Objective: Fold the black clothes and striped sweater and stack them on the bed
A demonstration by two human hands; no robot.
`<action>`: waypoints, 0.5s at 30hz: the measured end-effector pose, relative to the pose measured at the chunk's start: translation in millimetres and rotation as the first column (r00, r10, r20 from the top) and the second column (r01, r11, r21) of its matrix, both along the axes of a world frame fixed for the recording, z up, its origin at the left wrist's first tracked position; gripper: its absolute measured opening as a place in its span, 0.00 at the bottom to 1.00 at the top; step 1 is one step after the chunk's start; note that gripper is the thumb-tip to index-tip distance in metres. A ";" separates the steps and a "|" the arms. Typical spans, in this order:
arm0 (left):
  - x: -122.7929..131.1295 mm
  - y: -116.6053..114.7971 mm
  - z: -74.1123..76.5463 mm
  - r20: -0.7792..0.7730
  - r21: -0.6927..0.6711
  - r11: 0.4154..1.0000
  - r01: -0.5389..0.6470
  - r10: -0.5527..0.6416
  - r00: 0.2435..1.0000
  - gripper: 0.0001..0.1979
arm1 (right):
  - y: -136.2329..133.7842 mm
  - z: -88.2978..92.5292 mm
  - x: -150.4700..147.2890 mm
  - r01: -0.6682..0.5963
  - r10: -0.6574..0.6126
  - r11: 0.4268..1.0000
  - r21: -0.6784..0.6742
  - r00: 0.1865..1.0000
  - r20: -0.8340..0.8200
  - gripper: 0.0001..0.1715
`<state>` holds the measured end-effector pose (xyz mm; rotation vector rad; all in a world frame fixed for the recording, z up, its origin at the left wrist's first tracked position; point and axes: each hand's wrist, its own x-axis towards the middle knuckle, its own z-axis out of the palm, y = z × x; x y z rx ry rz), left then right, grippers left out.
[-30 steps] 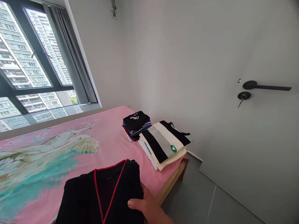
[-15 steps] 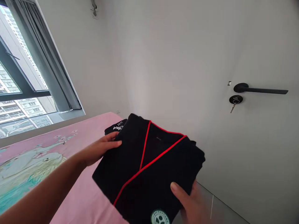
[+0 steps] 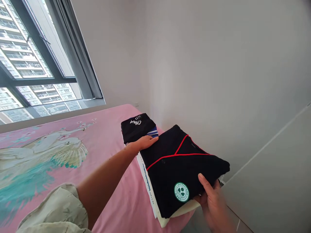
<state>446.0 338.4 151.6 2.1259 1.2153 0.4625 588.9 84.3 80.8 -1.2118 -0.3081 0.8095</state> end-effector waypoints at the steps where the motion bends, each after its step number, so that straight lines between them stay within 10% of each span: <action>1: -1.0 1.7 -2.0 -0.026 0.000 1.000 0.013 -0.013 1.000 0.22 | -0.3 2.2 0.1 0.009 -0.009 1.000 -0.010 1.000 -0.014 0.44; 15: -22.3 -9.6 -10.4 -0.056 0.011 1.000 -0.018 0.019 0.998 0.28 | -8.5 9.1 2.2 -0.005 0.007 0.997 -0.082 1.000 0.021 0.45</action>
